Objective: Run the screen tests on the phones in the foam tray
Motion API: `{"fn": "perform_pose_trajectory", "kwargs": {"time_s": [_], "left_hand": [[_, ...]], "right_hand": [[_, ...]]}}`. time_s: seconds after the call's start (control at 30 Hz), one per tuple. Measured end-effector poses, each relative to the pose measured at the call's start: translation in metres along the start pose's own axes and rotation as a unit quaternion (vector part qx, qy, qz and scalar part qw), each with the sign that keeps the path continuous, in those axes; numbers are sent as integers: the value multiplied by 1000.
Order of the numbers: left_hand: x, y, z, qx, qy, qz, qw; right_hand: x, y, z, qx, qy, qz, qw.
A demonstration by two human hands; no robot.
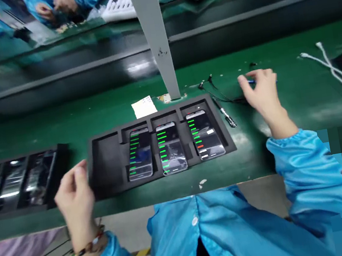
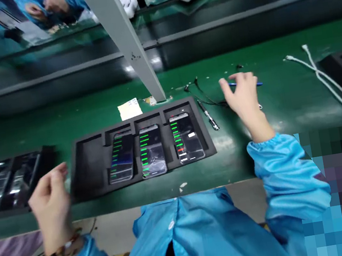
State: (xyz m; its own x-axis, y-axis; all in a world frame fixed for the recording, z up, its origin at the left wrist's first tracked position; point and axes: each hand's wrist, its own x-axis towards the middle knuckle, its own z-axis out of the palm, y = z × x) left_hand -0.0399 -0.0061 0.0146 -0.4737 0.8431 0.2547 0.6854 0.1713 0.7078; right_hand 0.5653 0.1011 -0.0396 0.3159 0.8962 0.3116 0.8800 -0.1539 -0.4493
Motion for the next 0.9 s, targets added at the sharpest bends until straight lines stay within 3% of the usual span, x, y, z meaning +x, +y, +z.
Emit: {"fn": "perform_pose_trajectory", "kwargs": {"time_s": [0.1,0.17,0.3,0.4,0.53,0.67,0.73,0.8,0.87,0.9], "left_hand": [[23,-21,10,24,-8,3,1000],[42,-15,23,13,-24,24,999],[76,18,50,-60,-52,83,993],[91,30,56,-110,-57,121,985],[93,18,40,-101,-51,136,984],[90,2,21,37,-53,95,993],[91,-4,19,128,-88,58,986],[94,-9,22,178,-140,18,974],[95,-17,26,186,-175,-16,967],[96,-21,28,183,-184,-27,965]], "right_hand": [[8,27,-5,-21,4,150,989],[12,34,-4,-24,-33,175,984],[15,16,5,0,-45,111,993],[12,-13,15,30,-44,43,998],[4,-42,36,59,-74,-29,995],[5,-51,46,54,-109,-57,991],[7,-57,35,41,-115,-71,990],[0,-68,14,24,-68,-69,995],[-21,-82,-13,15,7,-26,1000],[-38,-88,-27,21,16,25,999]]}}
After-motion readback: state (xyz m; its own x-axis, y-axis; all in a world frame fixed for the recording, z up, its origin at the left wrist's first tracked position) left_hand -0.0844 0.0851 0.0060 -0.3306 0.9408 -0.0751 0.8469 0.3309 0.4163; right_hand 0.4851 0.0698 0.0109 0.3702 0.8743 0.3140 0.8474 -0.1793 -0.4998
